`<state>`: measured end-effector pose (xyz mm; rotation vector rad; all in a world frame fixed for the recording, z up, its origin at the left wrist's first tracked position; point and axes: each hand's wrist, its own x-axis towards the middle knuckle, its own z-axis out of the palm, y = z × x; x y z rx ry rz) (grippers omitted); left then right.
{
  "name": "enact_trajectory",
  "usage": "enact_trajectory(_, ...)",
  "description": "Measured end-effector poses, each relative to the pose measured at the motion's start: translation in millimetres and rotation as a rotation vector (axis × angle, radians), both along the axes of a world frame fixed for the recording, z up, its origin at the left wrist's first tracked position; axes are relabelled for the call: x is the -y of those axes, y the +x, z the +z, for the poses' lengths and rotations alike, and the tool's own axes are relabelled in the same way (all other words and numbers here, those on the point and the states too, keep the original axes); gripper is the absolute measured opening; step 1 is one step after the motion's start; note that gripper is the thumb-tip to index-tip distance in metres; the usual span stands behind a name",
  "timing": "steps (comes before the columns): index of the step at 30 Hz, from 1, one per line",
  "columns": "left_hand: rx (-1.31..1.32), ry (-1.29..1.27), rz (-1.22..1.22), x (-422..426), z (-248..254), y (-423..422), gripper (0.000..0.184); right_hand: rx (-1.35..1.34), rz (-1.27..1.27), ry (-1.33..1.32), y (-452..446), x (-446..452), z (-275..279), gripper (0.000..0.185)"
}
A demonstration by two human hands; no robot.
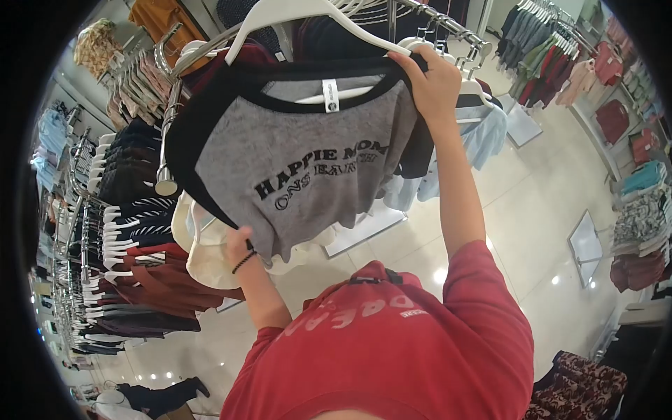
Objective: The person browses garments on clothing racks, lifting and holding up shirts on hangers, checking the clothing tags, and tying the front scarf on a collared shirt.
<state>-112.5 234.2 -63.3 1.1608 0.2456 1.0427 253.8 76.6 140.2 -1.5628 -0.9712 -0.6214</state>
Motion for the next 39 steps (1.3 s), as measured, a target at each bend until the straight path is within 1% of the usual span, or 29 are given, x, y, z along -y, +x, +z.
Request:
enact_trajectory(1,-0.154,-0.008,0.068,27,42,11,0.071,0.021,-0.048,-0.015,9,-5,-5,0.033)
enact_trajectory(2,-0.309,-0.017,0.139,44,68,17,0.071,0.022,-0.07,-0.028,10,-5,-3,0.034)
enact_trajectory(3,-0.247,-0.092,0.163,46,72,18,0.058,0.021,-0.09,-0.039,9,-8,-1,0.035)
enact_trajectory(6,-0.22,-0.145,0.253,39,67,7,0.048,0.039,-0.15,-0.062,10,-15,-3,0.038)
enact_trajectory(8,-0.231,-0.181,0.354,38,67,3,0.042,0.066,-0.177,-0.068,9,-19,-5,0.038)
enact_trajectory(9,-0.235,-0.198,0.403,39,68,4,0.04,0.091,-0.169,-0.029,12,-21,-6,0.038)
enact_trajectory(10,-0.226,-0.226,0.419,39,66,2,0.041,0.089,-0.16,-0.025,12,-24,-7,0.039)
enact_trajectory(12,-0.206,-0.283,0.449,39,61,-1,0.045,0.087,-0.145,-0.017,12,-29,-9,0.039)
enact_trajectory(15,-0.097,-0.362,0.33,47,43,-14,0.054,0.057,-0.122,-0.011,12,-35,-18,0.04)
enact_trajectory(17,-0.105,-0.233,0.04,42,11,-28,0.055,-0.023,-0.069,0.024,7,-36,-27,0.039)
enact_trajectory(18,-0.106,-0.171,-0.107,42,5,-26,0.056,-0.06,-0.045,0.038,5,-37,-31,0.039)
enact_trajectory(19,-0.298,-0.101,-0.023,45,-4,-18,0.054,-0.078,-0.019,0.117,4,-39,-36,0.036)
enact_trajectory(21,-0.675,0.037,0.137,59,-25,7,0.05,-0.12,-0.008,0.146,6,-38,-47,0.034)
enact_trajectory(23,-0.807,-0.04,0.211,68,-61,9,0.049,-0.181,-0.002,0.186,9,-37,-55,0.035)
enact_trajectory(24,-0.878,-0.071,0.253,69,-81,6,0.049,-0.167,-0.017,0.174,13,-35,-57,0.035)
enact_trajectory(25,-0.825,-0.12,0.355,70,-93,5,0.055,-0.157,-0.03,0.16,15,-33,-59,0.035)
enact_trajectory(26,-0.743,-0.243,0.381,68,-104,2,0.057,-0.148,-0.041,0.145,18,-31,-60,0.035)
enact_trajectory(28,-0.567,-0.493,0.437,67,-107,-2,0.061,-0.136,-0.075,0.139,23,-29,-61,0.035)
enact_trajectory(29,-0.608,-0.494,0.452,65,-108,-5,0.062,-0.13,-0.088,0.135,24,-30,-61,0.035)
enact_trajectory(31,-0.687,-0.496,0.484,60,-92,-6,0.065,-0.153,-0.086,0.145,22,-31,-59,0.034)
enact_trajectory(34,-0.711,-0.336,0.532,57,-79,-5,0.066,-0.178,-0.072,0.176,24,-34,-60,0.033)
enact_trajectory(36,-0.784,-0.285,0.526,58,-71,-5,0.064,-0.191,-0.042,0.197,27,-36,-64,0.032)
enact_trajectory(37,-0.821,-0.261,0.524,60,-70,-6,0.063,-0.203,-0.008,0.195,30,-37,-68,0.027)
enact_trajectory(39,-0.839,-0.125,0.479,70,-79,-13,0.058,-0.201,0.121,0.257,31,-40,-75,0.022)
